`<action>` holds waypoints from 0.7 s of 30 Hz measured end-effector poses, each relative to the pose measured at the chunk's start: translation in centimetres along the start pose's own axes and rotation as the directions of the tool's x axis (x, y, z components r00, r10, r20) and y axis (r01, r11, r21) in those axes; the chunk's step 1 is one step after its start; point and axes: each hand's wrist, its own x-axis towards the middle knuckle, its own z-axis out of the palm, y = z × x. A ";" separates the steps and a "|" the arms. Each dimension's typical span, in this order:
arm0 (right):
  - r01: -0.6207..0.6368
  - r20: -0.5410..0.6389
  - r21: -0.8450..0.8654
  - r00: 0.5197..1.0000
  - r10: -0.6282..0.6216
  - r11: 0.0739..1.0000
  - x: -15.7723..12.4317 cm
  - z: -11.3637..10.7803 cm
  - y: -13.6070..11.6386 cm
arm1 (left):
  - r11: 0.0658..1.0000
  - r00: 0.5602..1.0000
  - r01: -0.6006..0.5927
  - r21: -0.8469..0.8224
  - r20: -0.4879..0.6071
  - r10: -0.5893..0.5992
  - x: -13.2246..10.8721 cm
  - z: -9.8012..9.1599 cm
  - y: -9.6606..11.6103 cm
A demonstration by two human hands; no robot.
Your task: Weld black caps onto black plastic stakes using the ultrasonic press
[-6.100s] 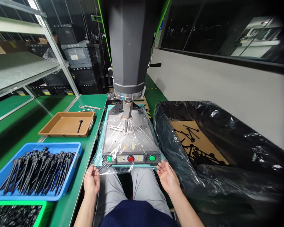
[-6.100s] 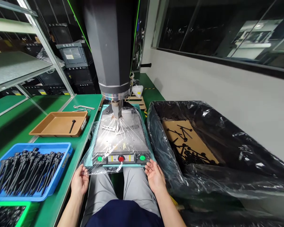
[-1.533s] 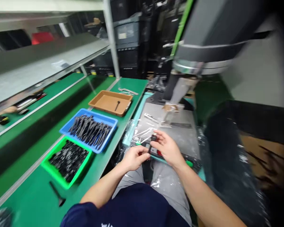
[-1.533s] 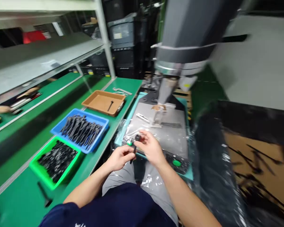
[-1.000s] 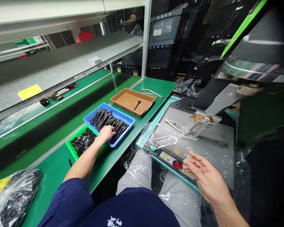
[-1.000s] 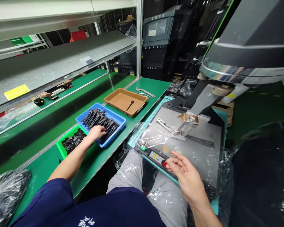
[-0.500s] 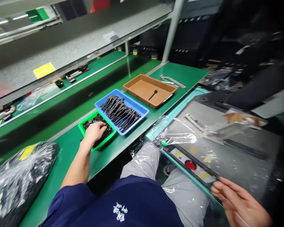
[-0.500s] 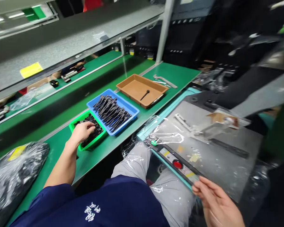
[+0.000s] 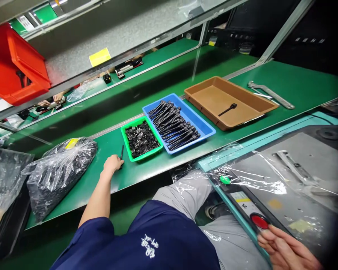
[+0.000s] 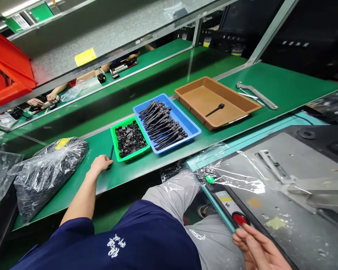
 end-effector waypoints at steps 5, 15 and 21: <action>-0.039 -0.020 0.052 0.999 0.040 0.998 -0.1 2.2 -2.7 | 0.975 0.951 -0.042 -0.220 -0.309 -0.028 -0.2 -2.8 0.4; 0.794 0.323 -0.282 0.607 -0.727 0.538 -3.4 8.1 -10.3 | 0.140 0.180 -0.869 -0.474 -0.040 0.983 -13.3 0.1 18.1; 0.755 0.505 -0.334 0.649 -0.569 0.565 -3.6 11.2 -8.9 | 0.032 -0.011 -0.785 -0.619 0.066 0.998 -16.6 2.6 20.4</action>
